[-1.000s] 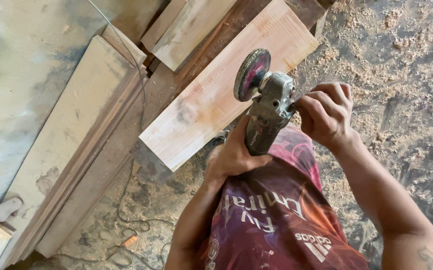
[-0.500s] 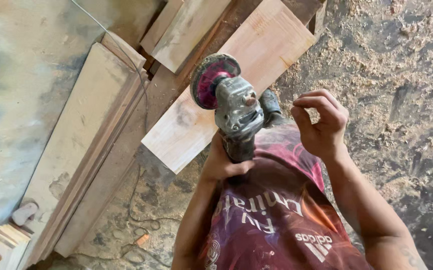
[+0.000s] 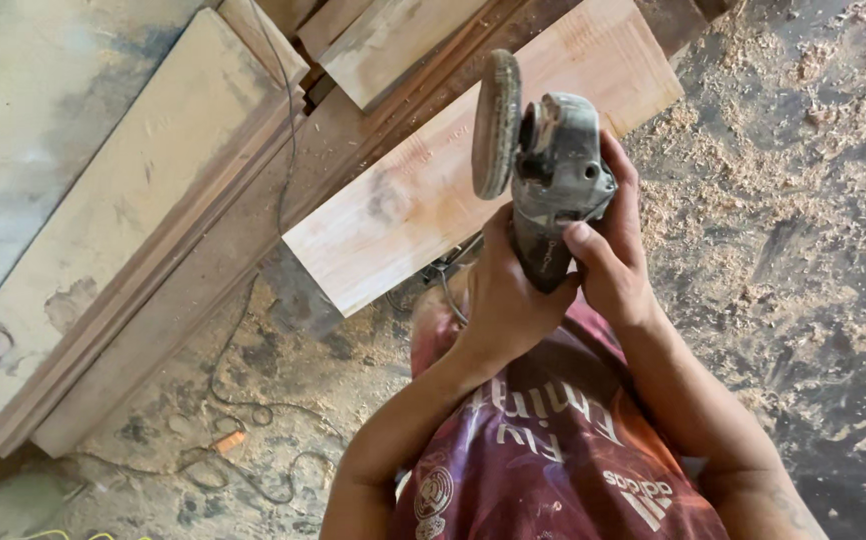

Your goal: The person sands the surface of a wooden board using an angle grinder with a sanding disc attachment, moving the tool back and forth along the length of the board.

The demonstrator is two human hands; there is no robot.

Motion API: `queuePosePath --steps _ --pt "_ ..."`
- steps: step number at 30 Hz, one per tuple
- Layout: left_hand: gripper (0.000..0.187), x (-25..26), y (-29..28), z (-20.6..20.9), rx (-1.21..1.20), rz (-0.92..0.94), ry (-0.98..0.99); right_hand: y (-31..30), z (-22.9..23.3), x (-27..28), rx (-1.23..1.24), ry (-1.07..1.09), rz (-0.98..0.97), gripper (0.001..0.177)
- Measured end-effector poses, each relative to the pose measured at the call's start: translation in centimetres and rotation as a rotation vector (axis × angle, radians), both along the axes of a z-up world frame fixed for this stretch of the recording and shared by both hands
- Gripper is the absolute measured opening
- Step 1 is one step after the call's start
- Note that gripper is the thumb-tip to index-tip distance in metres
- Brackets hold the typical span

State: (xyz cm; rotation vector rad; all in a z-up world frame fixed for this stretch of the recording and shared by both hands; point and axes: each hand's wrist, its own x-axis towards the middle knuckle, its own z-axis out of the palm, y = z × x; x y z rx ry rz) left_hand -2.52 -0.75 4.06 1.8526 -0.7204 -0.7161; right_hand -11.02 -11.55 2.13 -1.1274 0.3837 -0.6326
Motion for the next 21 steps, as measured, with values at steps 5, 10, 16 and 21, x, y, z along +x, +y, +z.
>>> queuePosePath --steps 5,10,16,21 --pt "0.102 0.5 1.4 -0.7 -0.059 -0.116 -0.120 0.2 -0.3 -0.3 0.282 -0.150 0.077 0.094" --pt "0.116 1.5 2.5 -1.5 -0.059 -0.225 -0.029 0.5 -1.0 -0.9 0.141 -0.085 0.079 0.093" --pt "0.109 1.1 2.2 -2.2 -0.056 -0.175 -0.049 -1.7 -0.5 -3.0 -0.790 0.494 -0.163 0.057" --pt "0.107 1.0 2.4 -2.4 -0.062 -0.161 -0.039 -3.2 -0.6 -2.5 -1.415 0.291 -0.354 0.024"
